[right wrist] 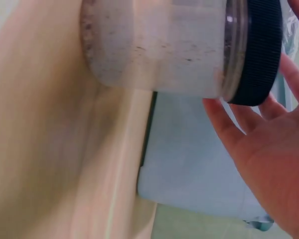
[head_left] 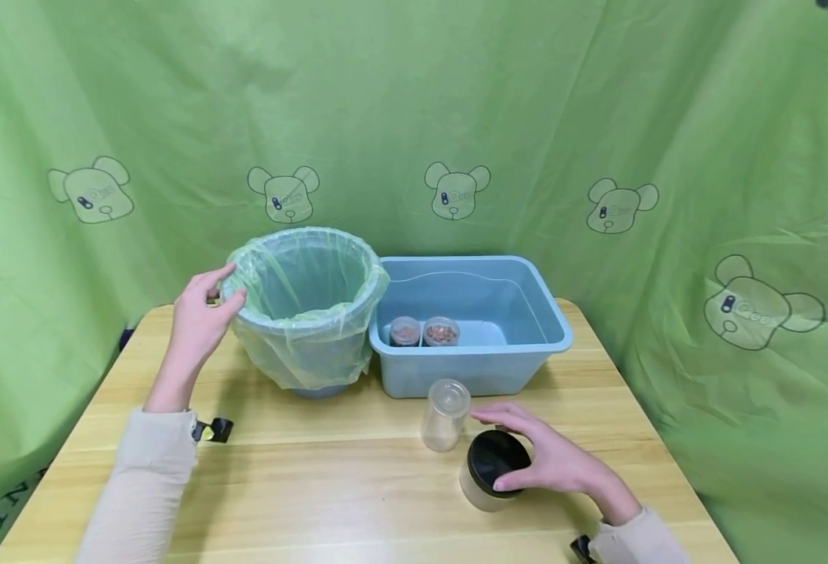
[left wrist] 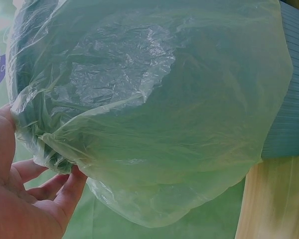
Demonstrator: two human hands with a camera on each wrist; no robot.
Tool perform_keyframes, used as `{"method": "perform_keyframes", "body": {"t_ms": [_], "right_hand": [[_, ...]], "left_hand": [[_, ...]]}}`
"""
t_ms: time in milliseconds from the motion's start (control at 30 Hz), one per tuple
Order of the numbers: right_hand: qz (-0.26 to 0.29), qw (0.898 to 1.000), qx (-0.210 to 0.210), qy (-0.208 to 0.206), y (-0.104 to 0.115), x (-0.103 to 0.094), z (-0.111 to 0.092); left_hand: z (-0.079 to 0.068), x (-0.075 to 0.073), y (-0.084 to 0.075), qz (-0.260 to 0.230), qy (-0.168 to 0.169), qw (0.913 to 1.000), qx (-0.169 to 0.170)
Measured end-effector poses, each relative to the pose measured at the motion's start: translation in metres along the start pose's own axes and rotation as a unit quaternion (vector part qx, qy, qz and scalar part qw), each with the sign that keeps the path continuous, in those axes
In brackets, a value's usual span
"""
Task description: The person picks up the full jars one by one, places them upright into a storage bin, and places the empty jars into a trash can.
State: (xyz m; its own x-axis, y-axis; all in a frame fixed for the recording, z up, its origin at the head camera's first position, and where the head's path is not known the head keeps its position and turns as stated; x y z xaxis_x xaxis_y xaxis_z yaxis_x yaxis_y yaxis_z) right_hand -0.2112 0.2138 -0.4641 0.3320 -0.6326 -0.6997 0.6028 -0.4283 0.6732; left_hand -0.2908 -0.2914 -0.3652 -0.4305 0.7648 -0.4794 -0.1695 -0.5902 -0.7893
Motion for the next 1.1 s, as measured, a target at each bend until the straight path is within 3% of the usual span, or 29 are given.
{"method": "perform_keyframes", "body": {"t_ms": [233, 433, 700, 933, 1100], "right_hand": [[-0.012, 1.0, -0.001, 0.006, -0.002, 0.006, 0.0], [-0.019, 0.999, 0.041, 0.013, -0.007, 0.011, 0.003], [-0.079, 0.991, 0.096, -0.049, -0.017, 0.006, 0.008], [-0.068, 0.991, 0.11, -0.02, -0.022, 0.005, 0.006], [-0.083, 0.991, 0.104, -0.028, -0.022, 0.0, 0.007]], "left_hand": [[0.001, 0.0, 0.001, 0.001, -0.008, 0.9999, 0.006], [0.001, 0.001, 0.001, 0.002, -0.009, 0.9999, 0.006], [0.0, 0.001, 0.001, -0.003, -0.006, 1.0, 0.003], [0.0, 0.002, 0.003, -0.004, -0.004, 1.0, 0.004], [-0.001, 0.0, 0.001, -0.007, -0.006, 1.0, 0.003]]}}
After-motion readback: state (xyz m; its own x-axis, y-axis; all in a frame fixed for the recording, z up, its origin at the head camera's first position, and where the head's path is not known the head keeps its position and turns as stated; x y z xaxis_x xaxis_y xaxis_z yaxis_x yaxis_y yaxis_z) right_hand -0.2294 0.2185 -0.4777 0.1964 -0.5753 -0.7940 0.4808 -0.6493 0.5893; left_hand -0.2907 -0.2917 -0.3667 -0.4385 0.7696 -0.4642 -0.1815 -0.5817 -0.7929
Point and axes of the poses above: each hand's wrist, its own z-axis towards the middle knuckle, its own x-axis out of the palm, y = z × x, the point moved 5 cm from there along z, towards the middle knuckle, and after that the axes turned 4 degrees about -y, right-handed, at the moved point
